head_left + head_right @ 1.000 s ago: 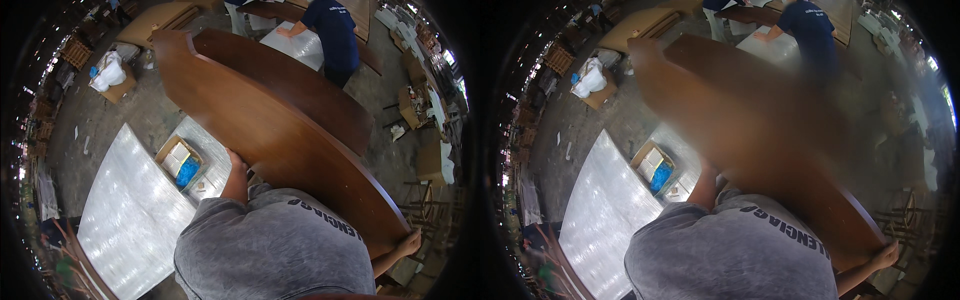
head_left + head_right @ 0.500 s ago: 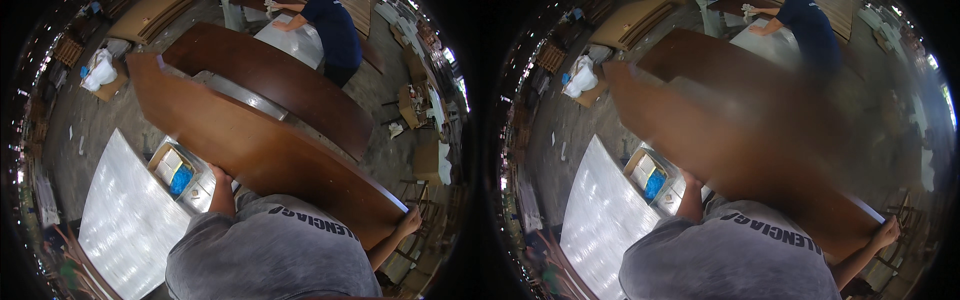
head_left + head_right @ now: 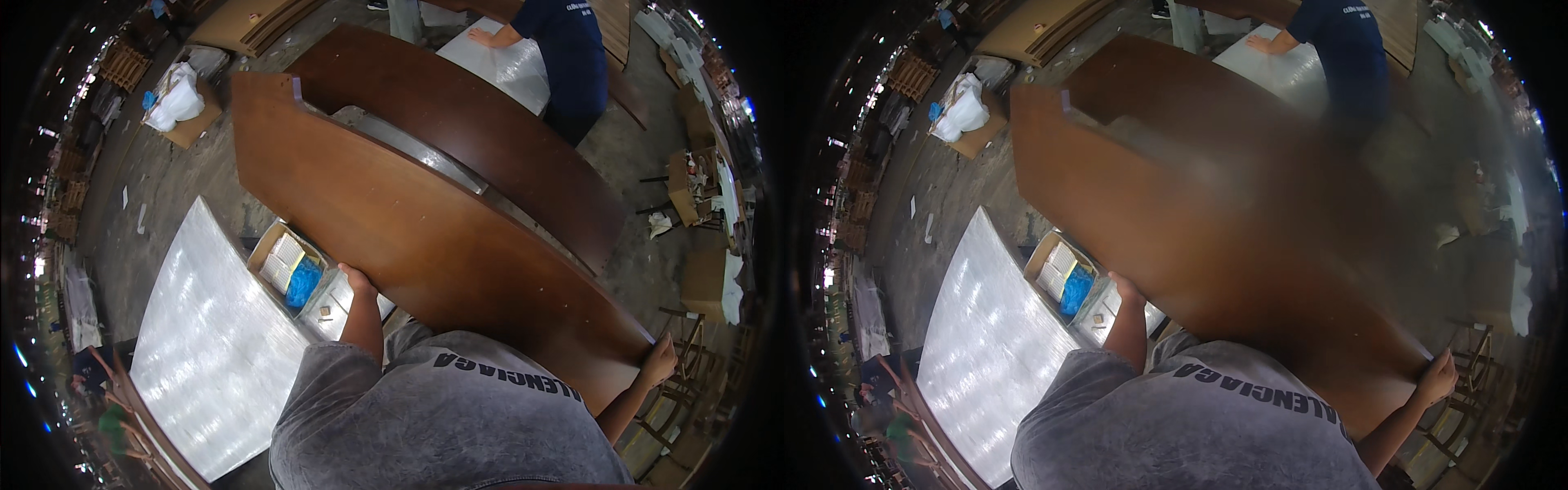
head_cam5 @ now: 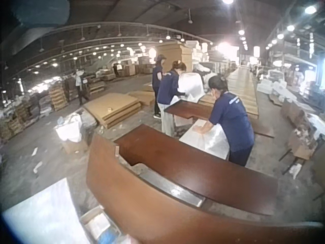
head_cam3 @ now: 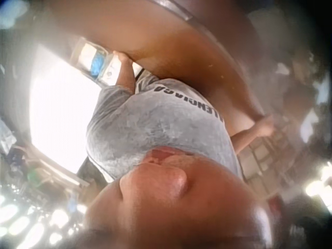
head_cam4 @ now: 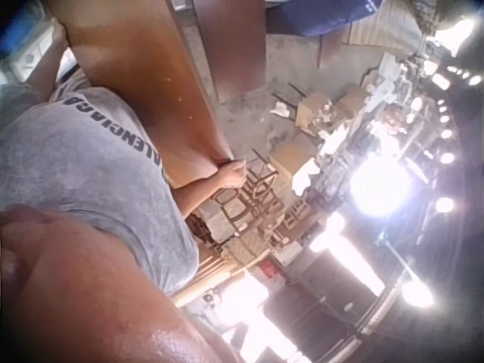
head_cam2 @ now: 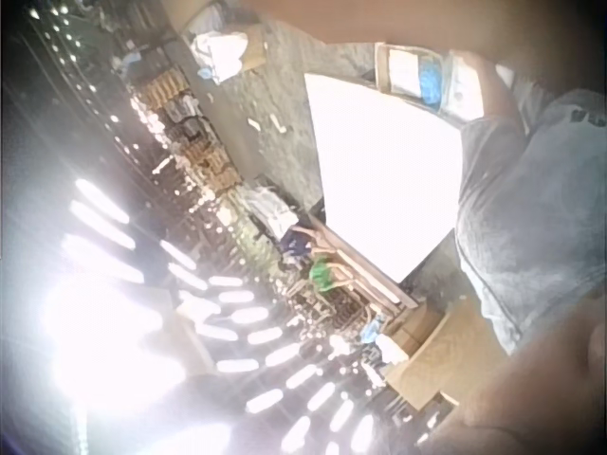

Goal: The person measures a curved wooden panel with a wooden ruler, then rubs the surface with a small block. They flip the panel over and continue rubbing the other side. The person then lifts and repositions the panel on the workbench.

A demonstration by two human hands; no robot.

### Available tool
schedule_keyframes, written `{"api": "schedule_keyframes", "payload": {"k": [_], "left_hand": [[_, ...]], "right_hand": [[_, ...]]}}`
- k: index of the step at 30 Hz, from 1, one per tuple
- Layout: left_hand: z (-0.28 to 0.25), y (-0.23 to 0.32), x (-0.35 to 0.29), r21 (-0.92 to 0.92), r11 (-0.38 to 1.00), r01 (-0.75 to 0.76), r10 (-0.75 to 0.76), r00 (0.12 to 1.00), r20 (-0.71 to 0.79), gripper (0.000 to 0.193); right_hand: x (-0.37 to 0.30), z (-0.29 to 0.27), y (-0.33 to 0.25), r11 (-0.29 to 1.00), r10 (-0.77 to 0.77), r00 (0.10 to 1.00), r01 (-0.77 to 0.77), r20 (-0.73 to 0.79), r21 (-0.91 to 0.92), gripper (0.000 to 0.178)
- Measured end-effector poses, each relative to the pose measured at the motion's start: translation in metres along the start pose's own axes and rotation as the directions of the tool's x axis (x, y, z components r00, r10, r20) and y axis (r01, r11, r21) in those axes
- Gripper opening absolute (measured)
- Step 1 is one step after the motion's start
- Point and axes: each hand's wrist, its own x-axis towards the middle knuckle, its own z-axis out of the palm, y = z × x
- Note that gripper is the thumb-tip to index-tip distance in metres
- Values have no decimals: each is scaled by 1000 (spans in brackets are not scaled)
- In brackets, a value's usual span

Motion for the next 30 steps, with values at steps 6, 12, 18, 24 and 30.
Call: {"api": "schedule_keyframes", "payload": {"k": [6, 12, 18, 24, 30], "left_hand": [[16, 36, -54, 866, 396, -306, 576, 817, 26, 50], [193, 98, -156, 351, -104, -930, 815, 123, 567, 31], [305, 129, -158, 180, -440, -880, 138, 132, 982, 37], [311, 107, -135, 192, -544, -817, -27, 245, 969, 54], [331, 60, -104, 276, -529, -803, -162, 415, 896, 52]], "right_hand": [[-15, 0, 8, 999, 33, 999, -33, 1, -10, 46], [-21, -2, 1, 999, 9, 995, -4, 103, -47, 38], [-21, 7, -2, 995, -89, 995, 87, -45, -49, 38], [-14, 41, 6, 996, -14, 996, 6, 92, 91, 45], [-15, 78, 11, 998, 37, 948, -19, 316, -59, 47]]}}
